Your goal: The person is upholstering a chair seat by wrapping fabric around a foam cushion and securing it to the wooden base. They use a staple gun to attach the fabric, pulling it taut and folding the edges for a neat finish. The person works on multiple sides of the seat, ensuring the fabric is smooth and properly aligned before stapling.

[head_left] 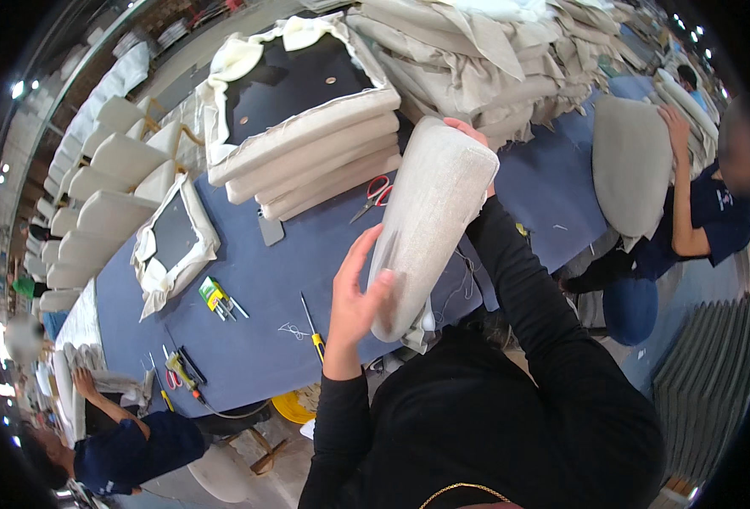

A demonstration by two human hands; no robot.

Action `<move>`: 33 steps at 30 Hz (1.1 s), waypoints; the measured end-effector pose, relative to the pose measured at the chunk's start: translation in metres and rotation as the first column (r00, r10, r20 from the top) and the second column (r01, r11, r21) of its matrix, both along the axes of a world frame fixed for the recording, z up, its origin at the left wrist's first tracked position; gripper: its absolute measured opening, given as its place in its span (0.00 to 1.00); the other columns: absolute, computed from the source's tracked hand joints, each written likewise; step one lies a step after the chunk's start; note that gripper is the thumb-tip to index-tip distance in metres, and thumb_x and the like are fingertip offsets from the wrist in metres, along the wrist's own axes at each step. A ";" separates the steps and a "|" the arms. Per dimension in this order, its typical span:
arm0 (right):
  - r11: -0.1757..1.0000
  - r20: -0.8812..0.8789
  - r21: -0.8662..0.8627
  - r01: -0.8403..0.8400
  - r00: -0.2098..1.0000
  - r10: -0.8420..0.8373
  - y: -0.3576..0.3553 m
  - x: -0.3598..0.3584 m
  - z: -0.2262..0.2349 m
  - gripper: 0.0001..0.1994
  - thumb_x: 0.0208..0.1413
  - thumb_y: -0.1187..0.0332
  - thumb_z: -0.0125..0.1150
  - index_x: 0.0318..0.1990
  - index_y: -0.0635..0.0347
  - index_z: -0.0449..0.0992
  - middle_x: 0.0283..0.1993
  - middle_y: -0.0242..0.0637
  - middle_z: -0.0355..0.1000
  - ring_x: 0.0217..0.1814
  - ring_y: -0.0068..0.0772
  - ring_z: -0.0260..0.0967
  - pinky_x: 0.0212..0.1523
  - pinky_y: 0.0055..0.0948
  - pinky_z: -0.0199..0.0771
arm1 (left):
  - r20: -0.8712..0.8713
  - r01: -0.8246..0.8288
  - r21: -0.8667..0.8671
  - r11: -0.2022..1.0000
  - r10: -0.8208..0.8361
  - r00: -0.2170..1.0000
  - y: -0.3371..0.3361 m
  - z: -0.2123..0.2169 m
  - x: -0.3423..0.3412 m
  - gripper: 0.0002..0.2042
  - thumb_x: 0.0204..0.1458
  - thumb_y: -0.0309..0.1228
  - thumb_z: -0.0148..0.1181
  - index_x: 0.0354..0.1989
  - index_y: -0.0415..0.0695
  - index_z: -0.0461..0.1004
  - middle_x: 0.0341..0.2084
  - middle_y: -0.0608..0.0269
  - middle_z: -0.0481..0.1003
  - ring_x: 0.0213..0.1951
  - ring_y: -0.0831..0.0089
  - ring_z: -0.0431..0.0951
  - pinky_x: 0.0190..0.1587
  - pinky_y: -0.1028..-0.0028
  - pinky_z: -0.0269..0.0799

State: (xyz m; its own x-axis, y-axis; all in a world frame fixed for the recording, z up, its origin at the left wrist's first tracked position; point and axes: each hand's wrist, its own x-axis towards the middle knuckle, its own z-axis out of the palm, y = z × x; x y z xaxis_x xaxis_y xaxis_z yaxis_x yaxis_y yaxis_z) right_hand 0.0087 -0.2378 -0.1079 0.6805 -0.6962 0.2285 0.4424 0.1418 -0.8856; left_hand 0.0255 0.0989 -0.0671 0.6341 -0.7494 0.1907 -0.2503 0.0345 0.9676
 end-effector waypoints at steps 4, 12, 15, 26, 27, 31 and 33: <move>0.991 -0.010 -0.127 0.045 0.999 -0.047 0.023 0.018 0.006 0.21 0.79 0.58 0.49 0.66 0.62 0.75 0.59 0.35 0.76 0.59 0.26 0.73 0.63 0.28 0.73 | 0.466 -0.185 0.086 0.979 0.124 0.876 -0.018 0.039 -0.031 0.50 0.48 0.39 0.79 0.81 0.43 0.59 0.74 0.42 0.68 0.73 0.45 0.70 0.75 0.54 0.63; 0.998 -0.020 -0.062 -0.027 0.999 0.026 0.051 0.028 0.000 0.29 0.80 0.54 0.47 0.78 0.64 0.66 0.81 0.41 0.61 0.83 0.35 0.55 0.83 0.31 0.47 | 0.291 -0.276 0.081 0.958 0.242 0.926 0.016 0.016 -0.016 0.46 0.45 0.30 0.76 0.77 0.39 0.64 0.64 0.40 0.78 0.64 0.47 0.81 0.67 0.58 0.76; 0.997 -0.261 -0.077 0.001 0.965 -0.021 0.030 0.033 -0.034 0.32 0.80 0.52 0.47 0.82 0.62 0.58 0.85 0.42 0.56 0.88 0.37 0.48 0.84 0.33 0.43 | 0.096 -0.275 0.127 0.953 0.264 0.960 0.066 0.001 0.021 0.45 0.45 0.29 0.76 0.76 0.39 0.65 0.60 0.48 0.81 0.62 0.61 0.81 0.66 0.62 0.74; 0.843 -0.460 0.517 -0.146 0.784 0.417 0.043 -0.003 -0.165 0.26 0.76 0.39 0.44 0.70 0.37 0.71 0.64 0.20 0.74 0.63 0.25 0.69 0.61 0.39 0.68 | -0.195 -0.219 0.381 0.898 0.310 0.931 0.231 -0.052 0.046 0.29 0.50 0.23 0.79 0.63 0.38 0.78 0.52 0.58 0.84 0.54 0.66 0.84 0.59 0.63 0.79; 0.832 -0.415 0.520 -0.194 0.794 0.445 0.053 -0.015 -0.169 0.28 0.76 0.39 0.44 0.75 0.39 0.67 0.69 0.23 0.72 0.67 0.28 0.69 0.65 0.43 0.69 | -0.019 -0.253 0.465 0.849 0.295 0.955 0.266 -0.080 0.041 0.28 0.51 0.24 0.80 0.63 0.39 0.79 0.52 0.58 0.85 0.54 0.66 0.84 0.58 0.62 0.79; 0.780 -0.450 0.543 -0.311 0.676 0.583 0.059 -0.078 -0.198 0.30 0.76 0.42 0.48 0.78 0.44 0.66 0.74 0.30 0.72 0.77 0.37 0.67 0.71 0.48 0.69 | 0.275 -0.415 0.551 0.724 0.312 0.909 0.306 -0.141 -0.009 0.22 0.61 0.30 0.68 0.63 0.38 0.80 0.63 0.52 0.80 0.62 0.62 0.81 0.65 0.61 0.77; 0.710 -0.370 0.671 -0.212 0.735 0.569 0.068 -0.108 -0.181 0.31 0.76 0.42 0.50 0.78 0.47 0.66 0.75 0.32 0.72 0.76 0.40 0.69 0.72 0.48 0.70 | 0.263 -0.483 0.501 0.719 0.405 0.876 0.299 -0.148 -0.030 0.22 0.62 0.30 0.68 0.63 0.37 0.80 0.62 0.52 0.80 0.62 0.62 0.81 0.65 0.61 0.77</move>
State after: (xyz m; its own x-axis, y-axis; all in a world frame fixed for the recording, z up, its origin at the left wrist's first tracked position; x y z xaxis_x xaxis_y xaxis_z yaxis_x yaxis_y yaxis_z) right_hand -0.0996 -0.1698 -0.2894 0.7948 -0.2024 -0.5721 -0.2756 0.7195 -0.6375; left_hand -0.0042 0.3978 -0.2152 0.9195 -0.3897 -0.0509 -0.2229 -0.6236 0.7493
